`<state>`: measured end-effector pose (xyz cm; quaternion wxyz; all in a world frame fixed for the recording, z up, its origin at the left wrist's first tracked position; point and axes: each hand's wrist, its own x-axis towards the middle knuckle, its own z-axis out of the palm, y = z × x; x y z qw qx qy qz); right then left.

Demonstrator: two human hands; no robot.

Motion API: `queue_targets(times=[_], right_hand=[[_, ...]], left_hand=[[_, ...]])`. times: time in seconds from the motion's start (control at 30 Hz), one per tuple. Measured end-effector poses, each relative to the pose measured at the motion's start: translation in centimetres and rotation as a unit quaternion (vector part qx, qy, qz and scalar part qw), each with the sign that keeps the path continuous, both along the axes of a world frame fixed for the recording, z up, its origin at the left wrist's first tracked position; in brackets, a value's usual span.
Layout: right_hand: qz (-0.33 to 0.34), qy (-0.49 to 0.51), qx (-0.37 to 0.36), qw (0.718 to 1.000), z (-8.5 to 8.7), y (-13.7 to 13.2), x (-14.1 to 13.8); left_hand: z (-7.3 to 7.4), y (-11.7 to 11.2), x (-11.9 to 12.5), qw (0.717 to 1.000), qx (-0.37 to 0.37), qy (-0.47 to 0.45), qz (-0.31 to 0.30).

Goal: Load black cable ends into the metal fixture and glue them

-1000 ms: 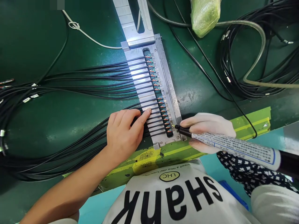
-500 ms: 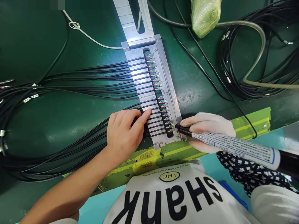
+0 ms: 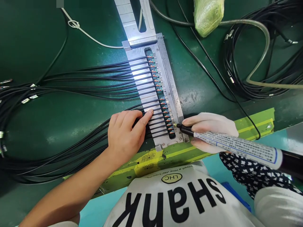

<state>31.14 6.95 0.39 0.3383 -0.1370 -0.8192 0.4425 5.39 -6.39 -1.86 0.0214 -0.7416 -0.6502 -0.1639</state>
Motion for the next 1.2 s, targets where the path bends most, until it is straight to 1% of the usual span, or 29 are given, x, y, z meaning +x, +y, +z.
queue_targets(times=[0.2, 0.37, 0.53, 0.73, 1.0, 1.2], right_hand=[[0.01, 0.004, 0.026, 1.0, 0.4, 0.1, 0.4], [0.0, -0.017, 0.003, 1.0, 0.8, -0.7, 1.3], [0.004, -0.021, -0.01, 1.0, 0.3, -1.2, 1.3], [0.008, -0.02, -0.008, 1.0, 0.2, -0.9, 1.0], [0.016, -0.009, -0.001, 1.0, -0.1, -0.9, 1.2], [0.004, 0.001, -0.006, 1.0, 0.0, -1.1, 1.2]], left_hand=[[0.0, -0.1, 0.1, 1.0, -0.001, 0.004, 0.001], [-0.2, -0.1, 0.2, 1.0, 0.006, -0.007, 0.005], [-0.4, -0.1, 0.1, 1.0, 0.017, -0.005, 0.002], [-0.2, -0.1, 0.1, 1.0, 0.0, -0.005, 0.005], [-0.2, 0.0, 0.2, 1.0, 0.001, 0.006, 0.006], [-0.2, -0.1, 0.2, 1.0, 0.004, -0.009, 0.005]])
